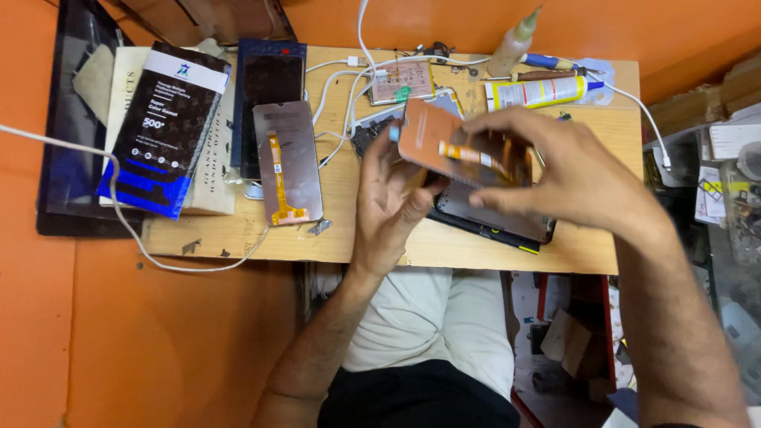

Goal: The person tests a smartphone screen by tapping and swiping, then removes the battery and applies adhesive around the phone's internal frame. The person handles the phone, battery, and adhesive tube throughout the process.

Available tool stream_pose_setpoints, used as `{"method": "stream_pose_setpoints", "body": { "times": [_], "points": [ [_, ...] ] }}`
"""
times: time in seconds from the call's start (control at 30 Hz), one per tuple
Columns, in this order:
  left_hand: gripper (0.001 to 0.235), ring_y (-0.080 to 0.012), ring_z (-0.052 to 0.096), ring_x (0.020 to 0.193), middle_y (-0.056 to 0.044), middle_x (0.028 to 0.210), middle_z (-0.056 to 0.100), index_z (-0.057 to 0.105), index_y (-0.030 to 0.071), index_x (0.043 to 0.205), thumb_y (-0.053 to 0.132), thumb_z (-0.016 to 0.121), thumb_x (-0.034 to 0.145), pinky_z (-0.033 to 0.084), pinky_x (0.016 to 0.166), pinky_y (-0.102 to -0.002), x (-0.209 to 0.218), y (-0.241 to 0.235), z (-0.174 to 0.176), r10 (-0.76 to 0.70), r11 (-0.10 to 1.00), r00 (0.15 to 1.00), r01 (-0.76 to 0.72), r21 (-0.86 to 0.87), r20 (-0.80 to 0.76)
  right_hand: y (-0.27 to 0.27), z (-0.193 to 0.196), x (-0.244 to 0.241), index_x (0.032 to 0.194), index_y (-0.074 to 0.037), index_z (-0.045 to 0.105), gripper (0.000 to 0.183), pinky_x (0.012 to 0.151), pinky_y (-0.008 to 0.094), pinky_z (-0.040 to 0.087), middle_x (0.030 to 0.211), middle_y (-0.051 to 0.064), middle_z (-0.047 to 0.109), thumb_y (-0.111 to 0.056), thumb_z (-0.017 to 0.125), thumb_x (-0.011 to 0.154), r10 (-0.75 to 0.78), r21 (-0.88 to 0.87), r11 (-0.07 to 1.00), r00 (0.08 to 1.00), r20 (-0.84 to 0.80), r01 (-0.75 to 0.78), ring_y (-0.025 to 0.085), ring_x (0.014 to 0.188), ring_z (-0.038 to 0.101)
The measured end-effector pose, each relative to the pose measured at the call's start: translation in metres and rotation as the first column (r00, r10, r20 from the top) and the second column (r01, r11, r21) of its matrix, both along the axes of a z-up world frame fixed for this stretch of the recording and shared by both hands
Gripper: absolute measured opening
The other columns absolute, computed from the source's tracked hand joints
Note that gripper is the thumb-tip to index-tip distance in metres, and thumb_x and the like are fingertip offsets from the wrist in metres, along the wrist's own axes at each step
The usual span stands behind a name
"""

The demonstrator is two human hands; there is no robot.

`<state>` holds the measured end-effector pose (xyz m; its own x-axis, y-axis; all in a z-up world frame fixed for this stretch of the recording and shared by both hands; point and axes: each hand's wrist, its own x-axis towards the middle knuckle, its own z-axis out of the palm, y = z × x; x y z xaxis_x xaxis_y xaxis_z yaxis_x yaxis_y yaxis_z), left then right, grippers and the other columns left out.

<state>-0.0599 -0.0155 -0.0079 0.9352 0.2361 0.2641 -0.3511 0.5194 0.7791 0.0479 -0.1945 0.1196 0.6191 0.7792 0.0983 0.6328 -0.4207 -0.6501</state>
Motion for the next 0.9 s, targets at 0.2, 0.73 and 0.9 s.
{"method": "stream_pose_setpoints", "body": {
  "times": [0.2,0.73,0.9],
  "points": [
    [0.051,-0.0229,0.064,0.125,-0.016,0.142,0.055,0.043,-0.001,0.144,0.015,0.068,0.102,0.058,0.1,-0.033,-0.025,0.008,-0.009,0.257,0.906,0.963,-0.211,0.368,-0.08,0.065,-0.042,0.071,0.128,-0.006,0.064,0.064,0.083,0.045,0.052,0.107,0.015,0.065,-0.025,0.093,0.074,0.118,-0.069,0.992,0.965,0.234,-0.104,0.033,0.097,0.065],
    [0.026,-0.0167,0.069,0.102,-0.014,0.124,0.06,0.054,-0.004,0.125,0.004,0.066,0.103,0.057,0.091,-0.029,-0.028,0.011,-0.026,0.272,0.857,0.962,-0.231,0.46,-0.024,-0.032,-0.049,0.076,0.109,-0.011,0.074,0.017,0.086,0.046,0.051,0.103,0.008,0.072,-0.018,0.081,0.095,-0.099,-0.219,0.939,0.815,0.571,0.267,0.032,0.102,0.066],
    [0.021,-0.0142,0.067,0.097,-0.012,0.121,0.06,0.057,-0.004,0.12,0.004,0.066,0.103,0.056,0.089,-0.027,-0.027,0.01,-0.024,0.284,0.85,0.959,-0.251,0.463,-0.001,-0.061,-0.061,0.091,0.121,-0.011,0.074,0.033,0.091,0.046,0.051,0.111,0.009,0.071,-0.022,0.083,0.091,-0.009,-0.201,0.964,0.78,0.625,0.172,0.033,0.108,0.066]
  ]
}}
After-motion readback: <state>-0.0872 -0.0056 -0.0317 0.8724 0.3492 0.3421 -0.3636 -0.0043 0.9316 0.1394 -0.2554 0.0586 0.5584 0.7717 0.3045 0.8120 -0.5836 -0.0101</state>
